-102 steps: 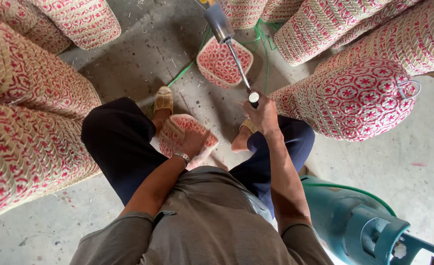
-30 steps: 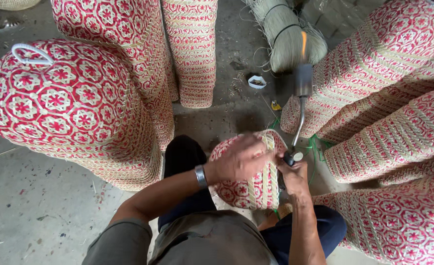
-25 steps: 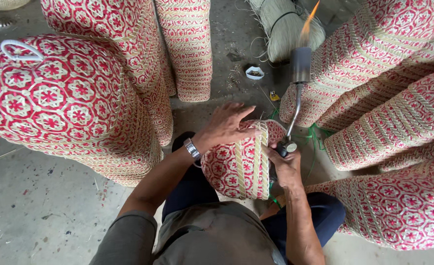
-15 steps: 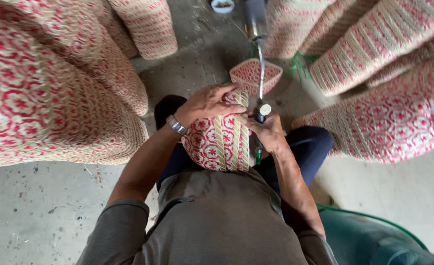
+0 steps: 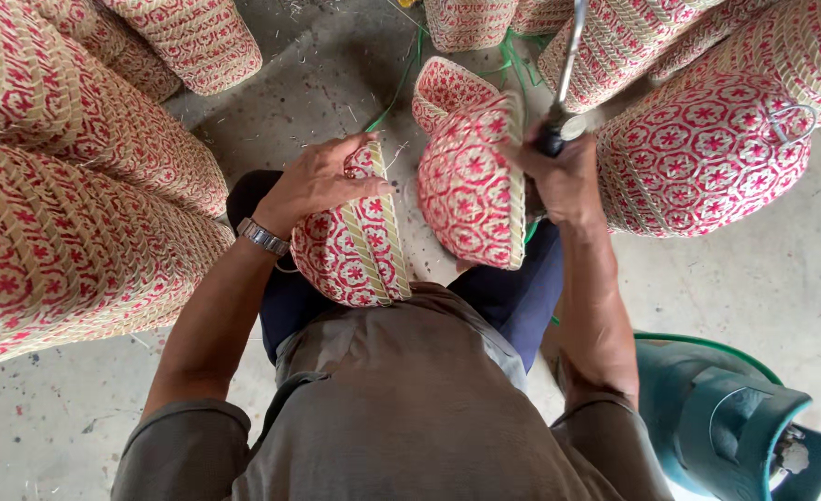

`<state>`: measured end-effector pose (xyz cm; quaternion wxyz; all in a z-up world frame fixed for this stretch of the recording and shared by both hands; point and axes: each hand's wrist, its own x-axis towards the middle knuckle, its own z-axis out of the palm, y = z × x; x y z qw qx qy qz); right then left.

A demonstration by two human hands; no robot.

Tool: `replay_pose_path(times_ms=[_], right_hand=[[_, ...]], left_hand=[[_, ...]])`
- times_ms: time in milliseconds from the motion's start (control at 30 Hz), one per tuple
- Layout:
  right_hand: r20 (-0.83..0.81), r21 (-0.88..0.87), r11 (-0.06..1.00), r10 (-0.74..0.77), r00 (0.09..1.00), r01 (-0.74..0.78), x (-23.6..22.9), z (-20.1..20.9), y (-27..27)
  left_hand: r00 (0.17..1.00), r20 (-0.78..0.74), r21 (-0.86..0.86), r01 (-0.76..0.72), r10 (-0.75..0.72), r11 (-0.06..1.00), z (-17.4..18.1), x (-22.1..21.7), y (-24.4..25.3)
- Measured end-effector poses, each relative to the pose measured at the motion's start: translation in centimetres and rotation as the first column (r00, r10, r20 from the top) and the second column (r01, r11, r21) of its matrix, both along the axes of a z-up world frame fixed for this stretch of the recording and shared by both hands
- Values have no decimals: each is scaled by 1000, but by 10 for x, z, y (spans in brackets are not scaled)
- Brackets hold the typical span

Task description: The person uses a handheld blowtorch to sear the edges of small woven baskets. They pick up each basket, apply the flame to the rim and sides, rotate it to cover all edges, and place it back down among other finished baskets.

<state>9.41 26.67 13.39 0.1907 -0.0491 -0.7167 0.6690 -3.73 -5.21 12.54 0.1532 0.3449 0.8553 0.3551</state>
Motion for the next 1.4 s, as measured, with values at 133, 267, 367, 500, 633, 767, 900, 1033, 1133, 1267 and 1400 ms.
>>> replay_pose_path(times_ms=[133,267,367,500,633,767,900,1033,1133,1267,1400], right_hand=[[24,214,975,-72,997,65,-17,-8,27],[156,398,917,-92,983,23,-23,-18,12],[143,372,925,32,989,-84,-11,-31,-38],[325,-12,968,240,915,-250,-2,-41,-105],[283,79,966,215,935,-246,-3,-51,-129],[290,73,968,210,934,-240,-3,-58,-128],[246,-35,981,194,950,-191,2,-58,-129],[199,-38,981,193,961,-190,7,-57,-131],[155,58,987,143,978,-153,1,-55,-131],[112,47,992,115,987,-121,-30,-45,-120],[136,-74,991,123,983,-113,-60,-29,-135]], left_hand=[[997,-9,-82,-72,71,994,-18,-5,6],[989,-144,47,-4,11,999,-32,-3,-4],[960,-267,142,-50,86,989,-35,6,-6],[943,-320,0,-102,97,995,-39,13,-6],[777,-628,121,42,44,992,-44,20,-9],[931,-323,191,-111,169,975,-32,28,-5],[946,-282,191,-104,157,976,-26,30,-5],[961,-220,173,-132,169,976,-28,32,-6],[903,-362,222,-158,232,962,-28,37,-11],[902,-363,217,-164,236,962,-10,49,-22],[851,-487,40,-202,195,979,16,42,-25]])
